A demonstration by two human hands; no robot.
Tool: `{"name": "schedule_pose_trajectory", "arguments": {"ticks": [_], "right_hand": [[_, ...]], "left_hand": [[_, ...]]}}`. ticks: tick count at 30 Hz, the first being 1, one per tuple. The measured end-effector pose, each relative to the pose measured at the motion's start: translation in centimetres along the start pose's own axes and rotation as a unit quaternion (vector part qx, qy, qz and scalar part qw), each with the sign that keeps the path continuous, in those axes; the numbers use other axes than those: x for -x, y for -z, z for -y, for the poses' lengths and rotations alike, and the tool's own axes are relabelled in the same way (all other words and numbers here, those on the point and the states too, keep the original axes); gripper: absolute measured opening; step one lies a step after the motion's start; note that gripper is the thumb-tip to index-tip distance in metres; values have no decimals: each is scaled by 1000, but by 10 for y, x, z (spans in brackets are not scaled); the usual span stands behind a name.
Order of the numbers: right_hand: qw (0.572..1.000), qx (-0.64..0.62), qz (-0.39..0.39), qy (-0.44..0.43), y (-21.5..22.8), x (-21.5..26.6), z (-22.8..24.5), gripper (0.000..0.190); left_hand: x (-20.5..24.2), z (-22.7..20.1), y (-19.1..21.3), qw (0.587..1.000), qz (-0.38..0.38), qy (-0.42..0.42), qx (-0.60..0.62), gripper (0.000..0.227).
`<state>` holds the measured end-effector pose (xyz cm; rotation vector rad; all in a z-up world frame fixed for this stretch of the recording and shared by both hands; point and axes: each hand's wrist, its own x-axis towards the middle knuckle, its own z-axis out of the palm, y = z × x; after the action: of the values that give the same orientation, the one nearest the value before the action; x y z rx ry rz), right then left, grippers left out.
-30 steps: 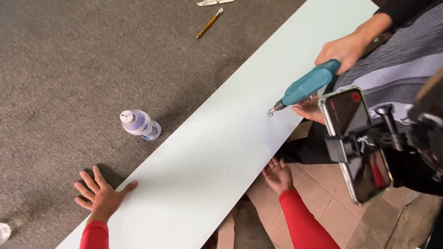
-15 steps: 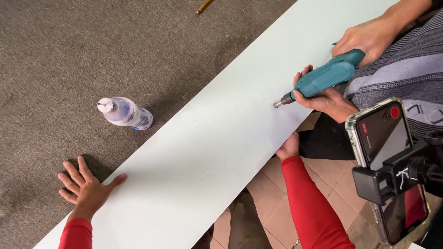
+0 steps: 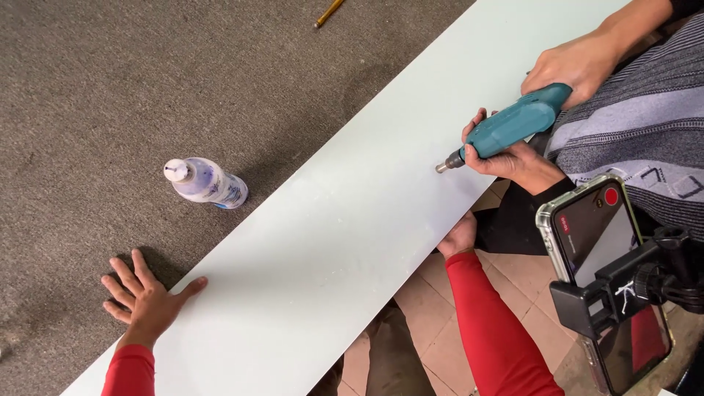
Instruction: Using a power drill to finish or enlarge pre-drilled holes in a white board while applying a liquid lubricant or cleaner.
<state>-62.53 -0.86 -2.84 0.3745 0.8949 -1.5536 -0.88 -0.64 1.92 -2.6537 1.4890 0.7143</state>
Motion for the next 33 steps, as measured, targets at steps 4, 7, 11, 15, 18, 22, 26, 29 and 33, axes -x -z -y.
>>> {"name": "schedule_pose_trajectory", "arguments": {"ticks": [4, 7, 11, 15, 18, 22, 26, 29, 33], "right_hand": [[1000, 7, 6, 0, -10, 3, 3, 47], [1000, 10, 6, -3, -17, 0, 4, 47], [1000, 16, 1, -3, -20, 2, 4, 48], [1000, 24, 3, -2, -23, 12, 3, 49], [1000, 29, 7, -3, -29, 13, 5, 50], [1000, 5, 9, 20, -23, -5, 11, 51], [997, -41, 12, 63, -18, -16, 11, 56], [997, -49, 32, 49, -15, -14, 10, 53], [998, -37, 43, 20, -15, -6, 13, 50]], "left_hand": [[0, -1, 1, 1000, 0, 2, 4, 162], [0, -2, 4, 1000, 21, 9, -4, 161], [0, 0, 0, 1000, 12, 3, -6, 161], [1, -1, 3, 1000, 9, 0, -2, 161], [-4, 7, -6, 1000, -7, -10, -12, 162], [1, -2, 5, 1000, 18, 2, -11, 161], [2, -5, 7, 1000, 23, 6, -2, 160], [1, -2, 3, 1000, 17, 1, -6, 160], [3, -5, 6, 1000, 19, 1, -6, 161]]}}
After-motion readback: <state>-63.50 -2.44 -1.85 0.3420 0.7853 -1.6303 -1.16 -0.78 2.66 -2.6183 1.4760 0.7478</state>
